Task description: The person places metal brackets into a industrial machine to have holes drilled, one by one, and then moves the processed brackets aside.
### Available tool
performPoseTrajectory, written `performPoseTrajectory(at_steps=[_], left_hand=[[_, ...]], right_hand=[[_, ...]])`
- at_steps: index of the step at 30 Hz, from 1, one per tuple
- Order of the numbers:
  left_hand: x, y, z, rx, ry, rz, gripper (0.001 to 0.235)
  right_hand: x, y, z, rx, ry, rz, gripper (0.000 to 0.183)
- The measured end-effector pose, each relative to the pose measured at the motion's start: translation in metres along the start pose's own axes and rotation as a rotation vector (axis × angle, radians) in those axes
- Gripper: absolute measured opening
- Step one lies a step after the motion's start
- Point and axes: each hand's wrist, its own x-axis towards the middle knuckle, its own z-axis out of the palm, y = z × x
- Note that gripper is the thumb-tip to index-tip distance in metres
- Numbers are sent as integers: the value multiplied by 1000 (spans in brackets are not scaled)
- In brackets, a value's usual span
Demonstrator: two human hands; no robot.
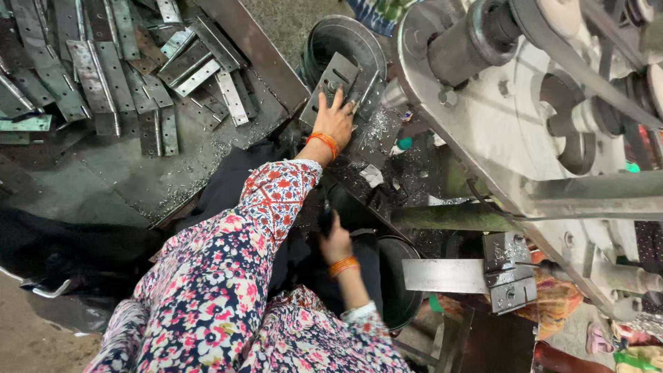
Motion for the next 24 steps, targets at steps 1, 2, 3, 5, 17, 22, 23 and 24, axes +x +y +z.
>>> performPoseTrajectory(at_steps=[1,2,3,5,17,22,23,24], left_hand=[[-1,-1,0,3,-1,0,46],[-1,-2,0,7,-3,1,46],[0,-1,0,10,-2,1,45],[2,-5,2,-3,49,-3,46],[6,0,3,19,25,-11,47],[2,-3,0,8,52,3,49],[3,-4,-2,-12,53,0,54],[5,-4,-5,-33,53,-2,58]], right_hand=[[-5,3,16,26,52,-1,82],[-10,6,31,52,104,-1,78],[-12,10,39,77,157,-2,74],[-5,17,42,54,147,-26,74],[3,-5,-24,-69,2,-24,79],[-12,25,73,-200,61,85,80],[-10,34,83,-141,105,45,77],[-7,38,86,-80,149,4,74]])
